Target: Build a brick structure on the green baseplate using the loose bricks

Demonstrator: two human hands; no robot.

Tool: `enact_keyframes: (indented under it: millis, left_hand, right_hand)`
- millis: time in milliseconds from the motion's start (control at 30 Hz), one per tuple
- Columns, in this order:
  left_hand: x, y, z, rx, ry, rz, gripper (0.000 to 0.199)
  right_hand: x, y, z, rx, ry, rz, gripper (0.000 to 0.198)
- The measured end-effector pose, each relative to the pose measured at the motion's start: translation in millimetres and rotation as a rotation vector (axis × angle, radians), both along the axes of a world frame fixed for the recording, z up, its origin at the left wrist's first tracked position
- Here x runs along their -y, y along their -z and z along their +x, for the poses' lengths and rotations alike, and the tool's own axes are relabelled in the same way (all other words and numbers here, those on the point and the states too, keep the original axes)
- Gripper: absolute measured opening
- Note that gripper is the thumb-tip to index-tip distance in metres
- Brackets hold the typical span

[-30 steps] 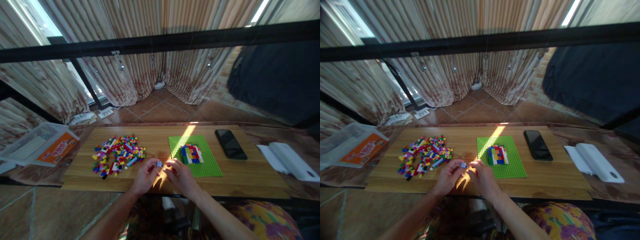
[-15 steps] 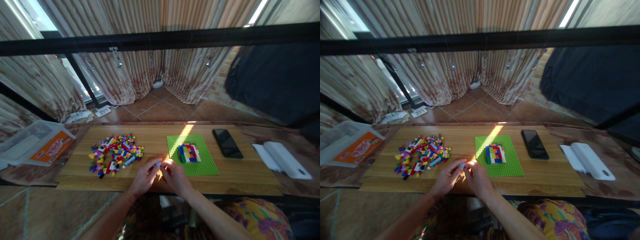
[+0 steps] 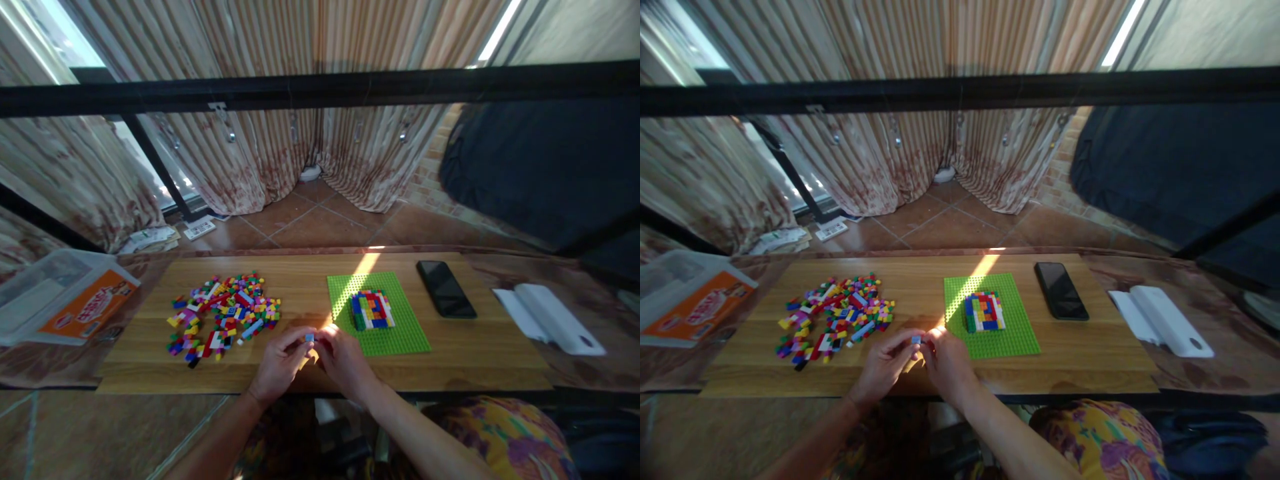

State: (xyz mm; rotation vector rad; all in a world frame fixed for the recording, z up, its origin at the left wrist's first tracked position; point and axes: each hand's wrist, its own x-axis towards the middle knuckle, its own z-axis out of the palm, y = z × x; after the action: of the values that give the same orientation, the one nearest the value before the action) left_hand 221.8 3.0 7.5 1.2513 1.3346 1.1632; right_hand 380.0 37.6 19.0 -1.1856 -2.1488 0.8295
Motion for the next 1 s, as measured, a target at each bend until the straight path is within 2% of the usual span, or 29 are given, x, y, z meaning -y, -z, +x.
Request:
enact_keyframes:
  millis: [100,200,367,500,600,767,1000]
  left_hand:
    - [0,4.0,-1,-0.025,-0.044,0.001,0.029]
    - [0,8.1,-1,-0.056,-0.055,0.009,0.028]
    - [-1,6.9,-1,-0.079,-0.029,-0.004,0.027]
    - [-1,2.7,-2,-0.106,-0.013,-0.004,0.025]
    - [-1,1.0,-2,-0.117,-0.006,-0.004,0.023]
    - [-1,-0.3,-2,-0.110,0.010,0.004,0.020]
    - [-2,-0.8,-1,-0.104,0.036,-0.002,0.018]
  right_hand:
    - [-4,-8,9,-0.086,0.031,-0.017,0.014]
    - [-16,-20,32,-0.183,0.122,0.008,0.016]
    - [-40,-37,89,-0.307,0.473,-0.029,0.020]
    - [-46,-41,123,-0.193,0.678,-0.051,0.026]
    - [-46,-35,131,-0.076,0.704,-0.071,0.028]
    - [-44,-25,126,0.141,0.663,-0.049,0.027]
    - [-45,-23,123,0.166,0.638,-0.072,0.032]
